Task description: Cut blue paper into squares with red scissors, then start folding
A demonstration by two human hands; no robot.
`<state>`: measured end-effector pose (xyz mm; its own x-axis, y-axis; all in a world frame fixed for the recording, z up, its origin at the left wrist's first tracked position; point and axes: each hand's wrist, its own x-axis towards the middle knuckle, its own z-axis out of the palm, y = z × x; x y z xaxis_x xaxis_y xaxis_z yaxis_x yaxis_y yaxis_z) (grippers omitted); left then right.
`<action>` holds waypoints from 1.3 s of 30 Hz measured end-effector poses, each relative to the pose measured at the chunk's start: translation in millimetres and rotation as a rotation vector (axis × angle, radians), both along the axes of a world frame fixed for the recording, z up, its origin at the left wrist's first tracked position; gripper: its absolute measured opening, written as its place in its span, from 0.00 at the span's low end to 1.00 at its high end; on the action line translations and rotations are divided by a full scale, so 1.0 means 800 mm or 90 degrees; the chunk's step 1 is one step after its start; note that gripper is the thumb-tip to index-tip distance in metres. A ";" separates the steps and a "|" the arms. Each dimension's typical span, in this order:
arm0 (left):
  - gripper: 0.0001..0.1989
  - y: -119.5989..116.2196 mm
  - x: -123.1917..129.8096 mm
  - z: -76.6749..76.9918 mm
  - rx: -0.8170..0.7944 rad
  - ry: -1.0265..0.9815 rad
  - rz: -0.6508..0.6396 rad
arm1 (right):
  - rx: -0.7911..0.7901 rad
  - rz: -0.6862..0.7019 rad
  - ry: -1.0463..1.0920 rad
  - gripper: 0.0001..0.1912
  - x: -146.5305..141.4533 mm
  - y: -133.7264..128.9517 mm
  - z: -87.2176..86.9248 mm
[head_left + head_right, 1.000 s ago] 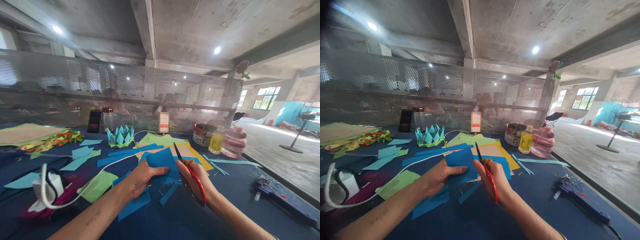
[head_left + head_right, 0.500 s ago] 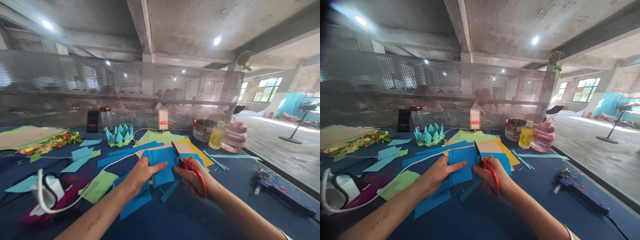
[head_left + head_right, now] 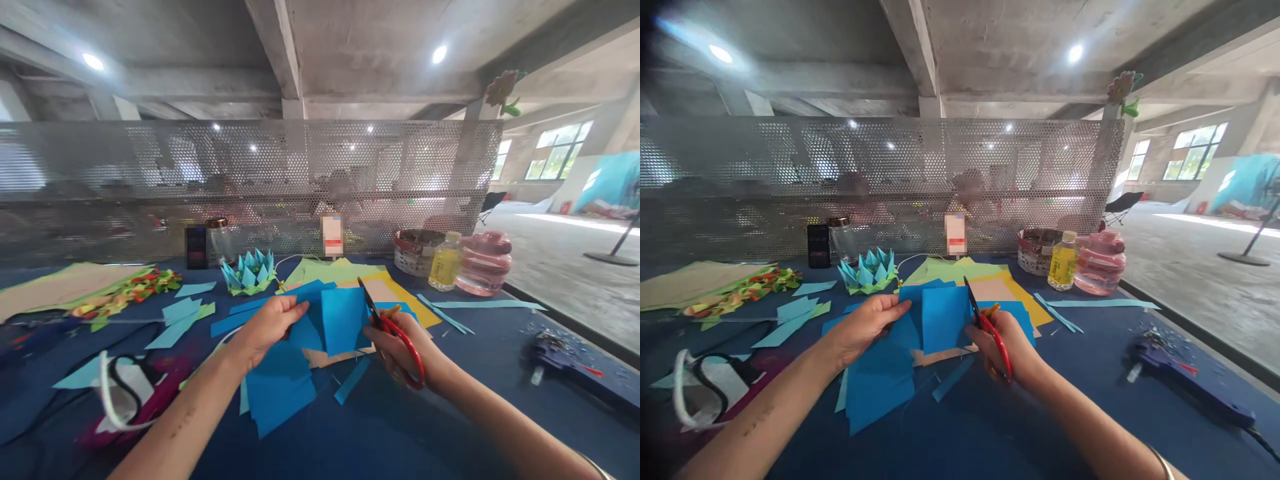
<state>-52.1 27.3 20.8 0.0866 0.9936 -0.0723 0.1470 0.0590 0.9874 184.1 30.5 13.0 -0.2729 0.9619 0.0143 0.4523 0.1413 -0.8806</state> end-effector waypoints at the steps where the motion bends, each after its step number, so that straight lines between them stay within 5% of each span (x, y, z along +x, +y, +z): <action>1: 0.16 0.002 -0.011 0.002 0.009 0.048 -0.024 | -0.003 -0.002 0.014 0.18 0.000 0.000 0.002; 5: 0.10 0.009 -0.042 0.001 0.052 0.333 -0.151 | 0.004 -0.019 0.068 0.19 0.002 0.001 0.009; 8: 0.05 0.011 -0.048 -0.006 0.056 0.461 -0.170 | 0.000 -0.038 0.085 0.19 0.004 0.005 0.008; 16: 0.14 0.022 -0.031 -0.017 0.242 0.560 0.042 | 0.030 -0.085 0.132 0.17 0.011 0.015 0.003; 23: 0.21 0.063 -0.005 -0.038 0.166 0.647 0.032 | 0.061 -0.095 0.160 0.20 0.021 0.022 0.007; 29: 0.40 0.119 0.007 -0.032 0.127 0.707 -0.023 | 0.082 -0.072 0.169 0.21 0.024 0.032 -0.002; 33: 0.28 0.136 0.014 -0.028 0.087 0.745 -0.011 | 0.096 -0.054 0.170 0.21 0.024 0.032 -0.004; 39: 0.13 0.119 0.012 -0.028 0.139 0.706 0.109 | 0.086 -0.043 0.170 0.18 0.022 0.027 -0.001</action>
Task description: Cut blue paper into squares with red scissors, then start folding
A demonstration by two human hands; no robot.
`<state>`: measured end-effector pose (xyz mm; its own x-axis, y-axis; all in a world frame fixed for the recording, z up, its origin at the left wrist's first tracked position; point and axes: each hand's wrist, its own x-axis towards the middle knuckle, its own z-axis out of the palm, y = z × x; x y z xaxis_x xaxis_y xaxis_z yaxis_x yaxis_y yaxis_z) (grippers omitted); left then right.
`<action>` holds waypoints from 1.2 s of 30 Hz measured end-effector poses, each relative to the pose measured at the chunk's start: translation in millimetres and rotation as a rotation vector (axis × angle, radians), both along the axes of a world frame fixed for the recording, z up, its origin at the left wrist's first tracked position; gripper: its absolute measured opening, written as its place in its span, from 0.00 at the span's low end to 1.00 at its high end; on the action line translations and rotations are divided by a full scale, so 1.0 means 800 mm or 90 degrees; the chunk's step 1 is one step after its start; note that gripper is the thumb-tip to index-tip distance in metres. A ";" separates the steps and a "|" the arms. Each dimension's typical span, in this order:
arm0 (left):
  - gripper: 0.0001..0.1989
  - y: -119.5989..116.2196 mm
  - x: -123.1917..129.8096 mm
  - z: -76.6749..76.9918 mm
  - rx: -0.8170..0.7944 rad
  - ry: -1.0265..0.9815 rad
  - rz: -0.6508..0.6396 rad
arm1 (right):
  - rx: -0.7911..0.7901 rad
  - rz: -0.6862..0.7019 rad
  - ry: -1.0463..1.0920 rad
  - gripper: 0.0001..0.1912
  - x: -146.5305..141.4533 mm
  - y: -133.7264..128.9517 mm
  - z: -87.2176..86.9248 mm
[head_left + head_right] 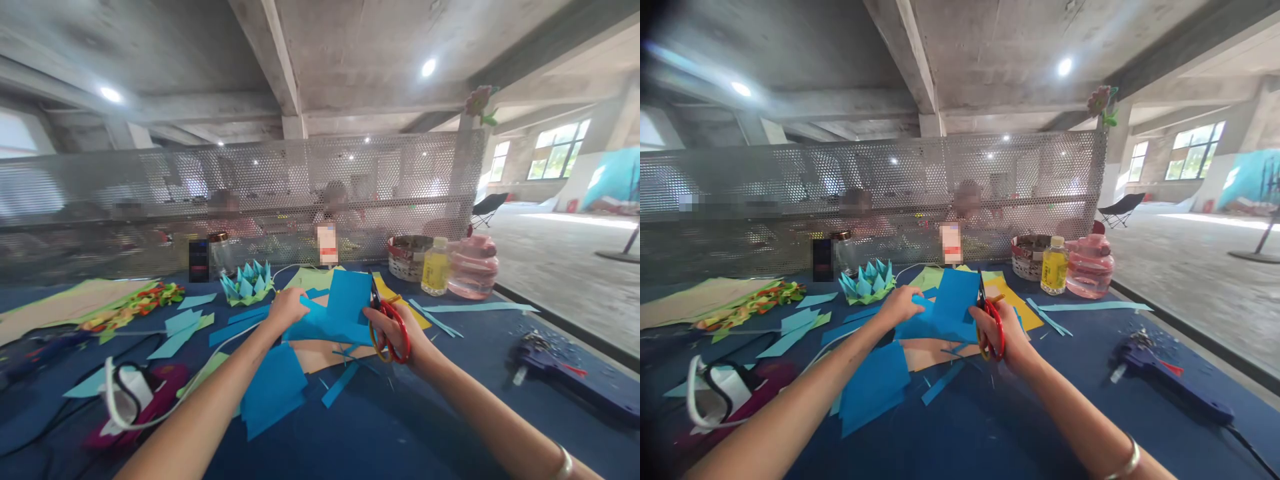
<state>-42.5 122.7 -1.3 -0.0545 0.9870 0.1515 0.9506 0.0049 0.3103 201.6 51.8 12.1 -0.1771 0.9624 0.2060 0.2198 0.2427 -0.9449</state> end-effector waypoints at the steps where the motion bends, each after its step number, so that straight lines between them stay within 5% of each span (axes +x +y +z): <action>1: 0.11 -0.005 -0.002 0.001 0.021 -0.015 0.002 | -0.007 0.001 0.001 0.17 0.000 0.000 0.000; 15: 0.15 -0.064 0.012 0.001 0.262 -0.263 -0.076 | -0.040 -0.001 0.003 0.18 -0.003 -0.003 0.000; 27: 0.20 -0.088 0.031 -0.030 0.004 -0.730 -0.002 | -0.131 0.050 -0.096 0.14 -0.015 -0.005 -0.020; 36: 0.18 -0.102 0.042 -0.026 -0.048 -0.913 0.064 | -0.192 0.033 0.075 0.18 -0.026 -0.025 -0.009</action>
<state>-9.3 41.4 -22.4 -0.1814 0.9728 -0.1442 -0.1806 0.1111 0.9773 180.7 31.8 5.3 -0.2196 0.9734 -0.0653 0.0986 -0.0444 -0.9941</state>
